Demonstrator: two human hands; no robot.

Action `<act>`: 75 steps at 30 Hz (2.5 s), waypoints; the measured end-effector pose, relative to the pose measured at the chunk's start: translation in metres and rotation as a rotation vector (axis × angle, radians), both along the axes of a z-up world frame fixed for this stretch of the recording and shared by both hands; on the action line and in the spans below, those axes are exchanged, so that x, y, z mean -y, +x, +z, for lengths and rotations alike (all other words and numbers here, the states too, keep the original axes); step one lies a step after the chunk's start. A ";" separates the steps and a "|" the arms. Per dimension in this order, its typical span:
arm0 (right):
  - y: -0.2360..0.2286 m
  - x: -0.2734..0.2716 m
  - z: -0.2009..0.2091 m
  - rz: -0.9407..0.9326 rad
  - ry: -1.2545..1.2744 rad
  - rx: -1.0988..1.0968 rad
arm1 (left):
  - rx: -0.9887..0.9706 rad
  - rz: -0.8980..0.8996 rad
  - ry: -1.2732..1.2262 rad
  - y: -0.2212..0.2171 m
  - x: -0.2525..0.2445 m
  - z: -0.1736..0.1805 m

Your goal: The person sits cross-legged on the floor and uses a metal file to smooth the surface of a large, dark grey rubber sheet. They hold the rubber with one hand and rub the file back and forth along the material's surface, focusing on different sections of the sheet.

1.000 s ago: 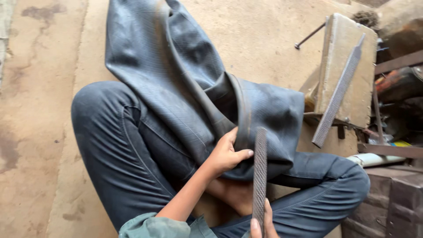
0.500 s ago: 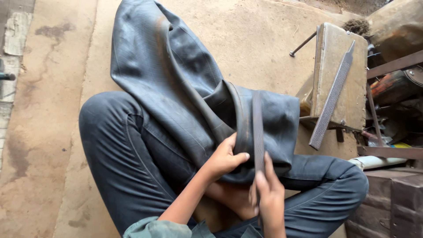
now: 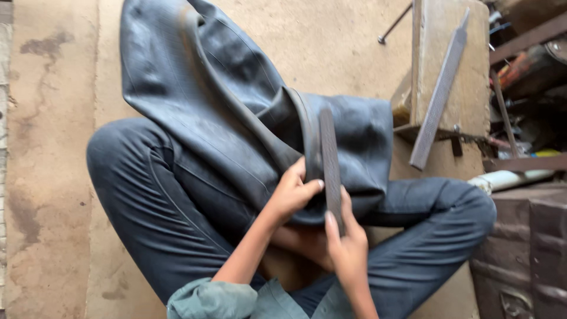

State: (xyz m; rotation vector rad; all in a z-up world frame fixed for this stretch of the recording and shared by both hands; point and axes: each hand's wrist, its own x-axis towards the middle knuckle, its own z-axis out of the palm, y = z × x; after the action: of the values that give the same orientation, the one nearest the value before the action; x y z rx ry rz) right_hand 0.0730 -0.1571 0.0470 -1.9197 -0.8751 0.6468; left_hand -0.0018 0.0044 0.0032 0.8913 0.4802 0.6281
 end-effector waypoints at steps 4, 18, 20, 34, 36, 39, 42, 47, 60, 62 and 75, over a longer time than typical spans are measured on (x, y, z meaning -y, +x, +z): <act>0.005 0.005 0.012 -0.103 -0.126 -0.174 | -0.033 0.002 -0.016 0.002 0.004 0.007; 0.002 -0.011 0.010 0.194 0.148 0.319 | 0.032 -0.004 -0.044 0.004 -0.003 -0.002; 0.022 -0.030 0.017 0.012 -0.024 -0.165 | 0.038 -0.018 -0.058 0.003 0.002 0.000; -0.031 0.079 0.014 0.051 -0.065 0.134 | 0.164 -0.029 -0.173 -0.003 -0.005 -0.010; -0.021 0.041 0.007 0.070 -0.099 0.211 | 0.176 -0.020 -0.187 -0.002 -0.004 -0.009; -0.004 -0.020 0.016 0.155 0.049 0.251 | 0.175 -0.031 -0.185 -0.004 -0.006 -0.005; 0.007 -0.048 0.034 -0.053 -0.042 -0.282 | 0.188 -0.055 -0.211 -0.006 0.001 -0.001; -0.008 0.009 0.044 -0.137 -0.101 -0.152 | 0.145 0.011 -0.193 -0.004 0.003 -0.006; -0.013 -0.020 0.012 0.122 0.066 0.344 | 0.164 0.034 -0.139 -0.002 0.000 -0.009; -0.006 -0.037 0.026 -0.061 -0.008 -0.220 | 0.168 0.018 -0.140 -0.005 0.005 -0.003; -0.032 0.081 0.017 0.015 -0.150 0.135 | 0.175 0.010 -0.172 0.002 0.000 -0.018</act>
State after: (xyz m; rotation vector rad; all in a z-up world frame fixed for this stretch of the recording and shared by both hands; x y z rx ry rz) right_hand 0.0405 -0.2378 0.0642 -2.1135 -0.9487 0.6120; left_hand 0.0000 0.0049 -0.0152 0.6644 0.3751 0.6576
